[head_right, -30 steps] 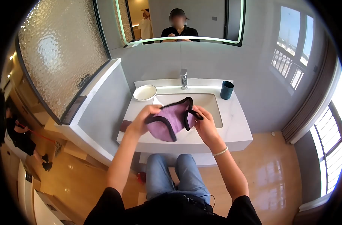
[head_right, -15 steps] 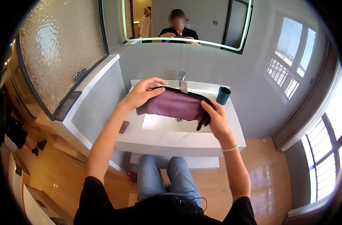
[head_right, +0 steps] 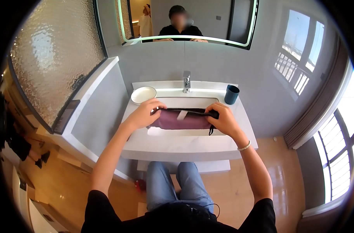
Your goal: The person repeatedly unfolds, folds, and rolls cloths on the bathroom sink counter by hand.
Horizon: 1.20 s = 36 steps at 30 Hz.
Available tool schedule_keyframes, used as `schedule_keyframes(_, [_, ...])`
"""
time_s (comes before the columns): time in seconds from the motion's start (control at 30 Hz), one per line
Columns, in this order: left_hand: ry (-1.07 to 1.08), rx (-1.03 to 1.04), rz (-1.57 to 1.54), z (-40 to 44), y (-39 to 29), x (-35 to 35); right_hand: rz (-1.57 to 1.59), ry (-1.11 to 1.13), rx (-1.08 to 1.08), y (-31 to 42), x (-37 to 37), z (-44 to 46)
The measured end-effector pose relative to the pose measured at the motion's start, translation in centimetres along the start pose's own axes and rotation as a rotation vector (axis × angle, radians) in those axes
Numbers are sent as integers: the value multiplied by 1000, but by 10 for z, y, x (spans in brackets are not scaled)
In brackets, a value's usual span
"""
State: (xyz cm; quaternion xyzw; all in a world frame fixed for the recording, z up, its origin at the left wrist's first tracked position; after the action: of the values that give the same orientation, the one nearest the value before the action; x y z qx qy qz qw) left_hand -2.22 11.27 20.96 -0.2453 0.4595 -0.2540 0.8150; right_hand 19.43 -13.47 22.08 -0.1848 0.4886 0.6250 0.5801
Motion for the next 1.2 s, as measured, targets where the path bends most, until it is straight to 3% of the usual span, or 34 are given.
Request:
schedule_keyframes(0.1, [86,-108,28,-7,16,16,10,129,172,-9,4,-4])
schedule_keyframes(0.23, [-83,-27,112,-9,44,35,-10,29,39,-34,20,-8])
schedule_keyframes(0.3, [-164,-86,18,-5,49,39,-38,-70,-68,-42,23,-6])
schedule_keyframes(0.33, [-204,-117,-28,-2,49,40,-52,-35,-2,-45,20,-4])
schedule_keyframes(0.5, [-434,98,-115,5,30,28,50,29,149,-26,-16,-2])
schedule_keyframes(0.63, [-287,-94,-329,-1,27,9,315,144,293,-27,-40,3])
schedule_keyframes(0.73, [-18,-358,-402,2,68,20,184,305,341,-62,-5,14])
schedule_keyframes(0.8, [46,-365,-387,-2,102,40,105,347,297,-99,40,14])
schedule_keyframes(0.9, [127,-377,-261,-12,154,67,31,516,397,-134,91,13])
schedule_keyframes(0.97, [119,-369,-195,-13,173,72,-108,437,222,-155,112,15])
schedule_keyframes(1.0, [84,-354,-175,-11,171,71,-173,395,137,-154,117,18])
schedule_keyframes(1.2, [79,-350,202,0,153,52,-33,342,269,-139,107,30])
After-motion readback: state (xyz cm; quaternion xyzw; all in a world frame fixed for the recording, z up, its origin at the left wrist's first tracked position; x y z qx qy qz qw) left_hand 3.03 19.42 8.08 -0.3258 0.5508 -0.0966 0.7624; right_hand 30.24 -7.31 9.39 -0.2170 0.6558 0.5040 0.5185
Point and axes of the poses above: each hand's wrist, its own z-axis towards the middle knuckle, its own x-axis out of the palm, y = z × x, the point moved 1 cm from there along z, towards the middle knuckle, and after that the axes turned 12 degrees about -z, right-handed, at the moved point
